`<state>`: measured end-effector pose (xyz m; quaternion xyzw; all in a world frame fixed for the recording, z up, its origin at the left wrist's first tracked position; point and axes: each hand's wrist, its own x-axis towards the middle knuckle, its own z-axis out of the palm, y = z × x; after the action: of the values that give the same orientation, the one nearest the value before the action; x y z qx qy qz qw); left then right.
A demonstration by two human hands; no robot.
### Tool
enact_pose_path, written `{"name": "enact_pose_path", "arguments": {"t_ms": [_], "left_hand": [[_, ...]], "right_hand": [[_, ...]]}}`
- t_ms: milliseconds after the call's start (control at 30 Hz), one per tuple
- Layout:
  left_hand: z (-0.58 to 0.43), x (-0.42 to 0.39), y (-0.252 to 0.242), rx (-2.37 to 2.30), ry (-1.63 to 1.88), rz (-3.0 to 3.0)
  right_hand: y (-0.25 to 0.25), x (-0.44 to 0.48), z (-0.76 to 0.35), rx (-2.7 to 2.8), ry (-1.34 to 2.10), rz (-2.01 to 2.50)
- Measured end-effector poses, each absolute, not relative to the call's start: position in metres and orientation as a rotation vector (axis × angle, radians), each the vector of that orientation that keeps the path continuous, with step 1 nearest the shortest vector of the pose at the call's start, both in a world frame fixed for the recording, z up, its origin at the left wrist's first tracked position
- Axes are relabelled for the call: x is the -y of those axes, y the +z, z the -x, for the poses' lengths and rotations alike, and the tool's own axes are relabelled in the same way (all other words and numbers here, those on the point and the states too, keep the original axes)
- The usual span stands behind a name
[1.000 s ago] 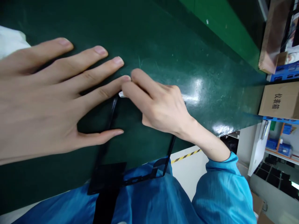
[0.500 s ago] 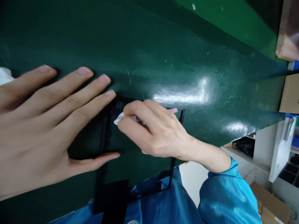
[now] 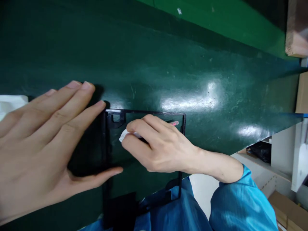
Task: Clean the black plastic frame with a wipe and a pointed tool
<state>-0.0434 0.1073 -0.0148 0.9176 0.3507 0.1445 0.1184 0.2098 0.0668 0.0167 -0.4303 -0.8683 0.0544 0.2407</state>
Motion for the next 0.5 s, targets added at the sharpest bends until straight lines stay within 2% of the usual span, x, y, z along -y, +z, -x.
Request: {"name": "enact_pose_path", "arguments": {"t_ms": [500], "left_hand": [[0.0534, -0.1093, -0.0137, -1.087, 0.554, -2.567]], "right_hand": [[0.0159, -0.0679, -0.2085, 2.365, 0.135, 1.087]]}}
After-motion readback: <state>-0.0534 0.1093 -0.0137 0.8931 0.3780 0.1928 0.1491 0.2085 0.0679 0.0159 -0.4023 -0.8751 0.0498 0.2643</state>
